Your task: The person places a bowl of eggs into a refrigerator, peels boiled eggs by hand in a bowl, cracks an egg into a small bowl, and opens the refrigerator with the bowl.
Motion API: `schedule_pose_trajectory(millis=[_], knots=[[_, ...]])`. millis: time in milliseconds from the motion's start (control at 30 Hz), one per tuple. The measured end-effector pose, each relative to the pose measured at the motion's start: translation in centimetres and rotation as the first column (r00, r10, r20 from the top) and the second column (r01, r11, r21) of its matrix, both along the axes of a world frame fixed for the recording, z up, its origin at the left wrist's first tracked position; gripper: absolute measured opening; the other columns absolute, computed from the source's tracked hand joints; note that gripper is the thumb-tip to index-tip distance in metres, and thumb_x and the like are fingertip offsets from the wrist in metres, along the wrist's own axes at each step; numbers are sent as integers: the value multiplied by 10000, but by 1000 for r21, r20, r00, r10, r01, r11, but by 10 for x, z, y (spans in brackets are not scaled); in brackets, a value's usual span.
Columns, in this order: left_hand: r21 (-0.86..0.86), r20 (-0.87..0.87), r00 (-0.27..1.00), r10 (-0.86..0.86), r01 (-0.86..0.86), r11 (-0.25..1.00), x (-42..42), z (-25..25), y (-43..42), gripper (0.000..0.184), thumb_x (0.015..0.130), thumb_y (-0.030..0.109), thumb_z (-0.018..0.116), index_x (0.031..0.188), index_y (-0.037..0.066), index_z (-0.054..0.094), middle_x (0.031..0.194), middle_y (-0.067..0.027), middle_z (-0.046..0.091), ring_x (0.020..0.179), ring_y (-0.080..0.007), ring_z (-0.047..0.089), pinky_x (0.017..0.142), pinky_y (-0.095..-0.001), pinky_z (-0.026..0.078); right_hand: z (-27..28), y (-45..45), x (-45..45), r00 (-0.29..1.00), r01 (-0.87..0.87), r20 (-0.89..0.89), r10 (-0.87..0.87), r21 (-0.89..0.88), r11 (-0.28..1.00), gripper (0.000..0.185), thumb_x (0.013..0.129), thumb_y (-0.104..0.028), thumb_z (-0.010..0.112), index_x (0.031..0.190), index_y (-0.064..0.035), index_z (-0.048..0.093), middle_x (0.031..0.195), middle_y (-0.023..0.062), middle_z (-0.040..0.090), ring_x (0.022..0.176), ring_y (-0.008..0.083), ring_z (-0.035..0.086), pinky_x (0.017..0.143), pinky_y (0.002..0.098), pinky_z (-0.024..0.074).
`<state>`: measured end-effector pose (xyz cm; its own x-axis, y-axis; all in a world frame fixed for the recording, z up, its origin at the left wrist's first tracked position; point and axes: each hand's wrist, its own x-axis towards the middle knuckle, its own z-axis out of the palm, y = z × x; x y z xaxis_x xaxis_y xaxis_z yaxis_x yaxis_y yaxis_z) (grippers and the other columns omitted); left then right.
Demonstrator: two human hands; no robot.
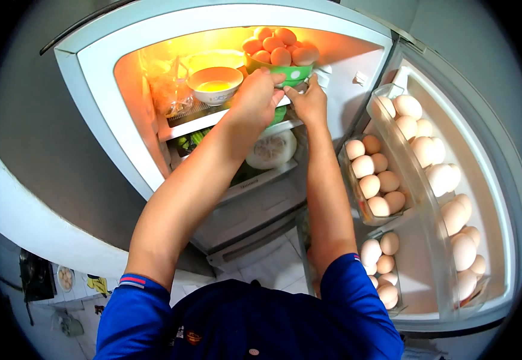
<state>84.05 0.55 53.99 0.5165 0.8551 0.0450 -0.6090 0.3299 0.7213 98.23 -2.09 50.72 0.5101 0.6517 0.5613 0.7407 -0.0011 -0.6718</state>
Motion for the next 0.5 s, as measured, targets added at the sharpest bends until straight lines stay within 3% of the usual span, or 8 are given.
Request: schedule_pose_trajectory(millis=[33, 100, 200, 267, 300, 367, 433, 500], knots=[[14, 19, 999, 29, -30, 999, -2, -3, -5, 406, 908, 94, 569, 1267, -35, 428, 1129, -142, 489, 965, -229, 503, 933, -341, 459, -4, -5, -6, 1000, 6, 1, -6, -1, 1000, 773, 766, -237, 733, 1364, 84, 363, 1095, 265, 631, 1034, 396, 611, 888, 414, 469], [62, 87, 996, -23, 17, 998, -14, -13, -15, 441, 914, 108, 564, 1297, -43, 405, 1148, -145, 489, 1011, -232, 501, 958, -344, 442, -20, -19, -24, 993, 86, 52, -105, 292, 953, 684, 789, -213, 704, 1334, 83, 416, 1111, 275, 621, 1047, 402, 601, 901, 403, 465], [148, 162, 981, -109, 86, 985, -47, -24, -45, 472, 925, 135, 556, 1323, -50, 385, 1176, -143, 496, 1070, -225, 510, 975, -342, 435, -69, -62, -70, 961, 76, -269, 60, 469, 880, 349, 904, -219, 586, 1124, 50, 603, 972, 166, 670, 886, 173, 615, 757, 298, 476], [163, 150, 974, -169, 144, 976, -71, -37, -64, 423, 928, 159, 562, 1272, -45, 426, 1145, -125, 535, 1021, -187, 558, 936, -322, 468, -114, -121, -117, 955, 7, -288, 77, 281, 960, 206, 923, -136, 483, 840, 17, 594, 725, 78, 604, 674, 140, 542, 626, 301, 439], [125, 144, 975, -170, 153, 980, -76, -46, -71, 302, 931, 160, 563, 1176, -8, 505, 1043, -94, 581, 925, -168, 589, 875, -305, 495, -156, -142, -124, 991, -106, -57, 122, 226, 968, 190, 904, -82, 457, 825, -1, 609, 712, 87, 590, 657, 156, 548, 615, 305, 439], [94, 91, 963, -252, 244, 965, -93, -79, -87, 174, 929, 136, 565, 1069, 32, 568, 954, -65, 604, 876, -160, 595, 833, -299, 503, -227, -202, -158, 914, -141, -393, 104, -66, 988, 187, 892, -70, 473, 781, -14, 612, 676, 72, 563, 638, 148, 535, 573, 289, 408], [58, -20, 955, -296, 297, 953, -120, -109, -104, 92, 919, 109, 575, 991, 54, 592, 906, -56, 608, 838, -159, 595, 802, -299, 507, -288, -278, -168, 713, -236, -696, 84, -125, 964, 169, 891, -72, 505, 802, -30, 643, 656, -7, 544, 626, 75, 500, 546, 231, 381], [-38, -125, 950, -286, 284, 958, -145, -142, -122, 68, 902, 77, 578, 961, 47, 587, 907, -62, 606, 830, -164, 592, 787, -302, 504, -337, -361, -166, 569, -17, -798, -201, -255, 967, 152, 870, -24, 518, 831, -28, 665, 643, 2, 544, 562, 97, 505, 508, 246, 410]])
